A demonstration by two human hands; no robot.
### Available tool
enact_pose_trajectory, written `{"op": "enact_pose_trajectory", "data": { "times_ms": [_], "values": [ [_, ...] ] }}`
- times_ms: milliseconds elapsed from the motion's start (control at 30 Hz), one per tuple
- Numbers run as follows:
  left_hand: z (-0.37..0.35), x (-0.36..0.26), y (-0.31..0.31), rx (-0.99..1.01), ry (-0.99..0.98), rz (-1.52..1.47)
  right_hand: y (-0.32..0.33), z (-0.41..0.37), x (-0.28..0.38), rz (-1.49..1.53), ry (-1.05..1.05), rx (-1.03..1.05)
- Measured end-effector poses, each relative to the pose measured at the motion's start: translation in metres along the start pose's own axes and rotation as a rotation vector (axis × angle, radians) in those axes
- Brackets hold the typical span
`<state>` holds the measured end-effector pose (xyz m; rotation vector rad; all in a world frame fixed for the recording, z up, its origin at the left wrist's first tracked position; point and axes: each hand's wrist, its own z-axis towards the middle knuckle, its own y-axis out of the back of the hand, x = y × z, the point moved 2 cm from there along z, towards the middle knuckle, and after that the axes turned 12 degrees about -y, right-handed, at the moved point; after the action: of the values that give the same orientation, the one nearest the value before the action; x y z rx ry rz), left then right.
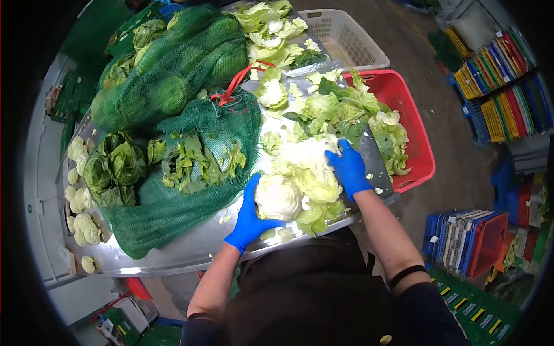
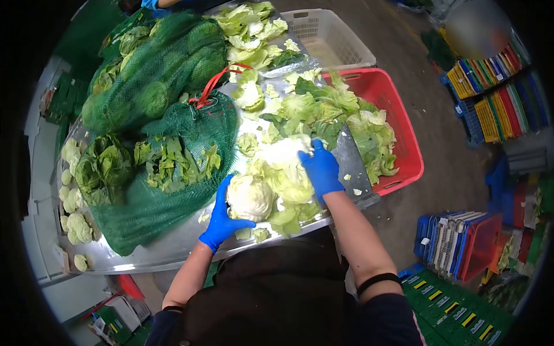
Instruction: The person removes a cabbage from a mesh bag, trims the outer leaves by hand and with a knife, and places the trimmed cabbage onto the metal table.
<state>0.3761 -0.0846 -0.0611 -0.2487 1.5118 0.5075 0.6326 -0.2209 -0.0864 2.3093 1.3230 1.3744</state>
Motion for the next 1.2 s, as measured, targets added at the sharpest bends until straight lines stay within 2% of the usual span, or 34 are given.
{"op": "enact_pose_trajectory", "data": {
  "times_ms": [67, 100, 133, 167, 200, 267, 300, 333, 400, 433, 467, 533, 667, 733, 767, 833, 867, 933, 1100, 1200],
  "values": [
    [0.007, 0.000, 0.000, 0.062, -0.072, 0.035, -0.009, -0.030, 0.021, -0.168, 0.361, 0.029],
    [0.017, -0.005, 0.000, 0.060, -0.079, 0.034, -0.005, -0.053, 0.048, -0.301, 0.412, 0.186],
    [0.025, -0.016, -0.001, 0.155, -0.138, 0.172, -0.004, -0.071, 0.066, -0.433, 0.458, 0.349],
    [0.027, -0.022, -0.002, 0.252, -0.190, 0.311, -0.014, -0.070, 0.061, -0.336, 0.600, 0.366],
    [0.023, -0.021, -0.005, 0.253, -0.186, 0.313, -0.019, -0.065, 0.057, -0.333, 0.600, 0.370],
    [0.012, -0.013, -0.006, -0.145, -0.180, 0.472, -0.023, -0.053, 0.050, -0.323, 0.538, 0.496],
    [0.000, 0.007, -0.006, -0.237, -0.112, 0.319, -0.024, -0.057, 0.045, -0.214, 0.559, 0.397],
    [0.004, 0.001, -0.013, -0.239, -0.113, 0.320, -0.030, -0.062, 0.042, -0.215, 0.561, 0.398],
    [0.007, -0.010, -0.036, -0.330, 0.015, 0.240, -0.044, -0.067, 0.035, -0.204, 0.429, 0.242],
    [0.014, -0.015, -0.036, -0.332, 0.024, 0.349, -0.051, -0.067, 0.031, -0.108, 0.516, 0.150],
    [0.014, -0.014, -0.035, -0.342, 0.031, 0.353, -0.054, -0.059, 0.029, -0.110, 0.519, 0.162],
    [0.017, -0.013, -0.035, -0.315, 0.009, 0.353, -0.043, -0.034, 0.021, -0.195, 0.300, 0.048],
    [0.013, -0.013, -0.031, -0.225, -0.045, 0.397, -0.037, 0.003, -0.015, -0.408, 0.317, -0.026],
    [0.018, -0.014, -0.029, -0.229, -0.044, 0.365, -0.020, -0.022, 0.008, -0.464, 0.514, -0.260],
    [0.023, -0.015, -0.029, -0.227, -0.048, 0.333, -0.011, -0.038, 0.022, -0.468, 0.515, -0.261],
    [0.035, -0.024, -0.031, -0.236, 0.010, 0.382, -0.004, -0.069, 0.046, -0.434, 0.599, -0.089],
    [0.040, -0.027, -0.032, -0.240, 0.067, 0.436, -0.009, -0.073, 0.042, -0.480, 0.703, -0.068],
    [0.047, -0.023, -0.033, -0.229, 0.096, 0.434, -0.012, -0.084, 0.046, -0.647, 0.692, -0.002],
    [0.053, -0.029, -0.041, -0.194, 0.145, 0.589, -0.021, -0.080, 0.054, -0.733, 0.652, -0.006],
    [0.056, -0.029, -0.041, -0.186, 0.158, 0.590, -0.027, -0.071, 0.056, -0.652, 0.729, 0.005]
  ]
}}
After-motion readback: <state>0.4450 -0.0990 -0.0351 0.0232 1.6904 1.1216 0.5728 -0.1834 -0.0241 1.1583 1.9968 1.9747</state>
